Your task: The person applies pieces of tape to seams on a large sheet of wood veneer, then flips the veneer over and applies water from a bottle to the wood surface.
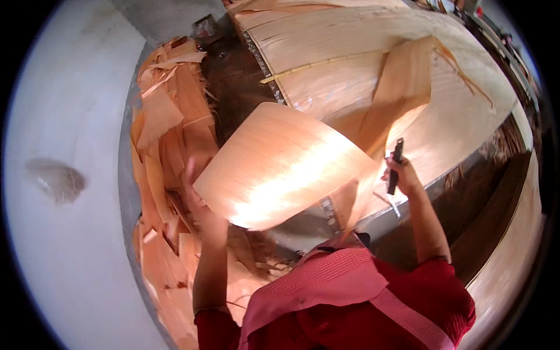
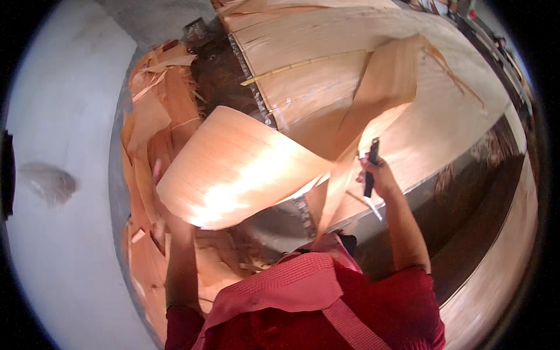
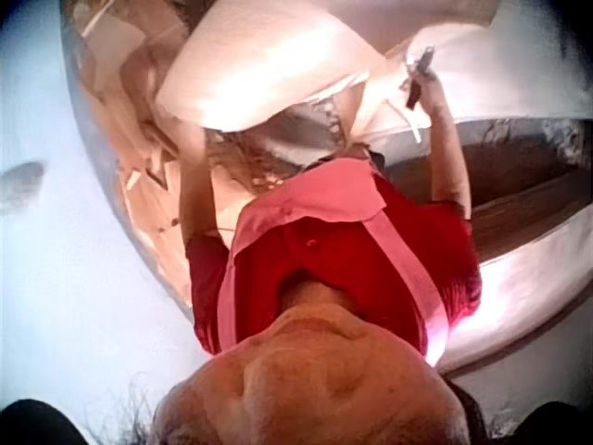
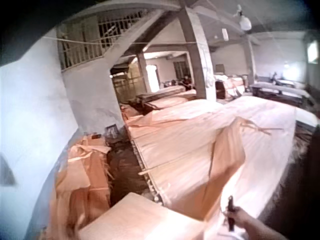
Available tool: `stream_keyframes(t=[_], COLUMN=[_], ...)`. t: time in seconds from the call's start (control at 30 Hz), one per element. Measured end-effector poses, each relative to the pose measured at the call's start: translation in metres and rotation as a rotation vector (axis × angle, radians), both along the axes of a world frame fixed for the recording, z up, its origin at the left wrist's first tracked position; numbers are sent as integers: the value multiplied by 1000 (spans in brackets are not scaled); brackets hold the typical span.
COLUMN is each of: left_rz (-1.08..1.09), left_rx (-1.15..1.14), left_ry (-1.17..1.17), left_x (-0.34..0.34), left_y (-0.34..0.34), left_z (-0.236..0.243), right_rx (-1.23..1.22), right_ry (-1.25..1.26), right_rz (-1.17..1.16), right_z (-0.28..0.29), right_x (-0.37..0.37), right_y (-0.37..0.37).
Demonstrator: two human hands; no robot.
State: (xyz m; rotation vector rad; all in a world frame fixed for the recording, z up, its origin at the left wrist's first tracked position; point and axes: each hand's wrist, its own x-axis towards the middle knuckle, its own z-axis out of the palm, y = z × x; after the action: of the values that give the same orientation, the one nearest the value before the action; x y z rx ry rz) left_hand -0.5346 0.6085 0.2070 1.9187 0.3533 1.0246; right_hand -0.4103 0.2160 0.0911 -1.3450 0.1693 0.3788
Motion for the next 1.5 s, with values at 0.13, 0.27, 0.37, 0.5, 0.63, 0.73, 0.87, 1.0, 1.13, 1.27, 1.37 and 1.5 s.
stream_keyframes(t=[0.13,0.27,0.37,0.5,0.63,0.73,0.87,1.0,1.13,1.27,1.37,1.5], left_rz=[-281,-400,-605,-567,-719,-816,-915,-943,-979,-1080,-1139,-1237], left_rx=[9,178,-513,-419,-445,-639,-718,-817,-946,-1089,-1202,-1319], left_ry=[-25,67,97,22,-170,-167,-61,-62,-52,150,299,511], left_x=[43,87,125,189,288,368,490,618,698,748,764,787], left_y=[64,113,119,117,167,206,257,322,317,341,360,369], left_z=[-25,-49,0,70,68,82,60,26,-10,-56,-99,-144], right_rx=[1,126,231,280,347,347,189,198,170,173,246,218], right_ry=[109,144,128,70,15,5,161,151,187,176,203,298], right_rz=[-193,-475,-453,-502,-427,-326,-233,-284,-489,-587,-669,-759], right_z=[-18,-27,3,30,52,51,50,39,6,-1,-12,-11], right_x=[-26,-33,-37,-23,-9,15,53,125,196,270,302,344], right_y=[8,46,63,100,131,179,270,372,431,473,496,516])
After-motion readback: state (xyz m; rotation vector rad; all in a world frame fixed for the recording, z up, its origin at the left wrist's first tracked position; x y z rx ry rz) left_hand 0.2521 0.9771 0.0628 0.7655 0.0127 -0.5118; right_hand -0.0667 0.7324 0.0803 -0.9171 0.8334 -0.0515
